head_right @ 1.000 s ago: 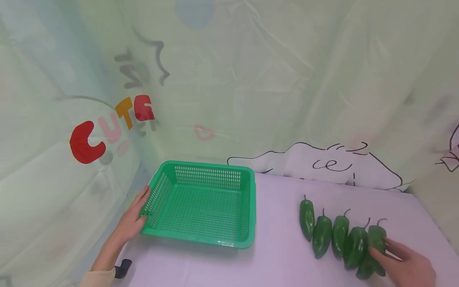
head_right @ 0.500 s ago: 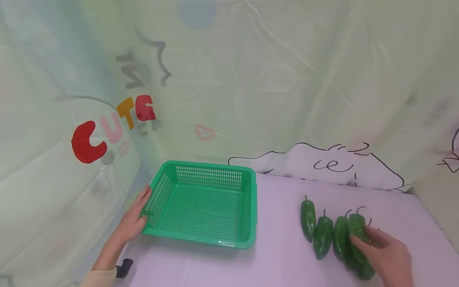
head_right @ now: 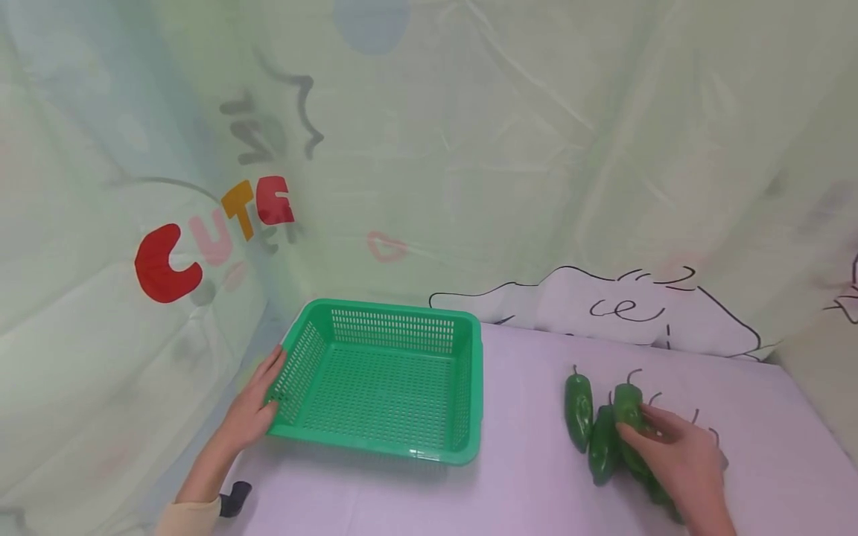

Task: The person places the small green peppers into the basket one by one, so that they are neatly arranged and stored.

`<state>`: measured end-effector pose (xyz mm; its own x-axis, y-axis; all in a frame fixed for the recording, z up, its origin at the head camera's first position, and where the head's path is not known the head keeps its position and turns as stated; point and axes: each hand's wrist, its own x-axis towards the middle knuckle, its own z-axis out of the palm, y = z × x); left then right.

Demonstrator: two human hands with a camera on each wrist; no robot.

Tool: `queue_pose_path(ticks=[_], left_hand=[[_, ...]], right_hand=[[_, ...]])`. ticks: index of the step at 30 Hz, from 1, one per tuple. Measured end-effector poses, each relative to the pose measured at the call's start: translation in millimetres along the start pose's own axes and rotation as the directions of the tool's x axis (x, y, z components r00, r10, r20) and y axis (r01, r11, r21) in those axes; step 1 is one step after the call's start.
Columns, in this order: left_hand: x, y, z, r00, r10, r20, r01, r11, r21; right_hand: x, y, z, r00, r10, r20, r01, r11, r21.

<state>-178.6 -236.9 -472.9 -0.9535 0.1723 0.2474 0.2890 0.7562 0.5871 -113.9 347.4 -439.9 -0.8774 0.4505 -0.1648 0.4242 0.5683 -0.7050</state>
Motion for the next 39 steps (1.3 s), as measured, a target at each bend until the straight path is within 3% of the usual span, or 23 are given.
queue_pose_path(ticks=[10, 17, 28, 33, 39], left_hand=[[0.9, 0.4, 0.6, 1.0, -0.001, -0.001, 0.001, 1.0, 0.009], [1.3, 2.4, -0.1, 1.0, -0.005, -0.009, 0.005, 1.0, 0.013], [-0.3, 2.2, 1.0, 1.0, -0.013, -0.01, 0.013, 1.0, 0.013], [0.3, 2.5, 0.8, 1.0, -0.014, -0.009, 0.014, 1.0, 0.016], [-0.1, 2.6, 0.3, 1.0, -0.023, -0.008, 0.023, 1.0, 0.019]], right_hand=[[-3.5, -23, 16, 0.998, -0.028, 0.048, 0.027, 1.0, 0.003], [-11.7, -47, 27, 0.991, -0.109, 0.076, 0.105, 0.993, 0.05], [-23.2, -90, 55, 0.95, -0.302, 0.075, 0.293, 0.95, 0.107], [-31.3, -108, 67, 0.929, -0.353, 0.107, 0.337, 0.93, 0.144], [-36.4, -124, 77, 0.913, -0.398, 0.091, 0.381, 0.91, 0.162]])
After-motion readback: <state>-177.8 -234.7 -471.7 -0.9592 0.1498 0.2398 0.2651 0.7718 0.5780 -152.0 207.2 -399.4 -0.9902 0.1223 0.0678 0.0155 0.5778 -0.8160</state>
